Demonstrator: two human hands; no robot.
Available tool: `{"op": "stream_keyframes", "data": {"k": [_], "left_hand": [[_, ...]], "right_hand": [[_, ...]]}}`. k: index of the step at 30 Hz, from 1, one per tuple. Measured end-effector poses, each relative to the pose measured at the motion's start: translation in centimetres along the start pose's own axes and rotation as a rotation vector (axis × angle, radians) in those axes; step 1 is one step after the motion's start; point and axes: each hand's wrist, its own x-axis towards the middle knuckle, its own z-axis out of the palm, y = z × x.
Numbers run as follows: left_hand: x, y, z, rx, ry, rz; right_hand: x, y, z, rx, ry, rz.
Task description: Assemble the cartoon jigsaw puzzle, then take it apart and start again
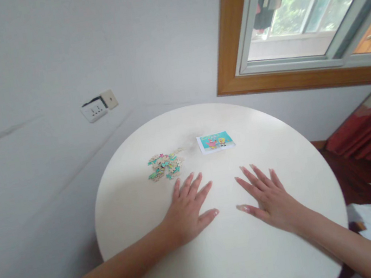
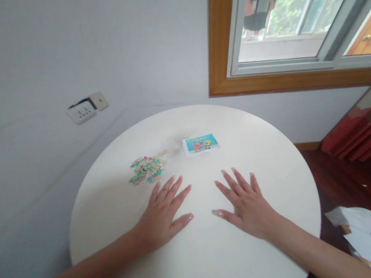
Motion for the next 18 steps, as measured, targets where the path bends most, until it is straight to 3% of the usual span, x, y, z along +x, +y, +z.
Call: {"op": "stream_keyframes", "data": {"k": [8,18], "left_hand": [[0.09,-0.11,0.0,0.011,-0.026,-0.004],[-0.14,-0.19,-0.22,0.003,0.003,-0.006]], "right_hand": [[0.1,-0.16,-0.27,0.019,-0.028,0.016],[0.15,-0.22,-0.16,-0.013,0.036,-0.001]]}}
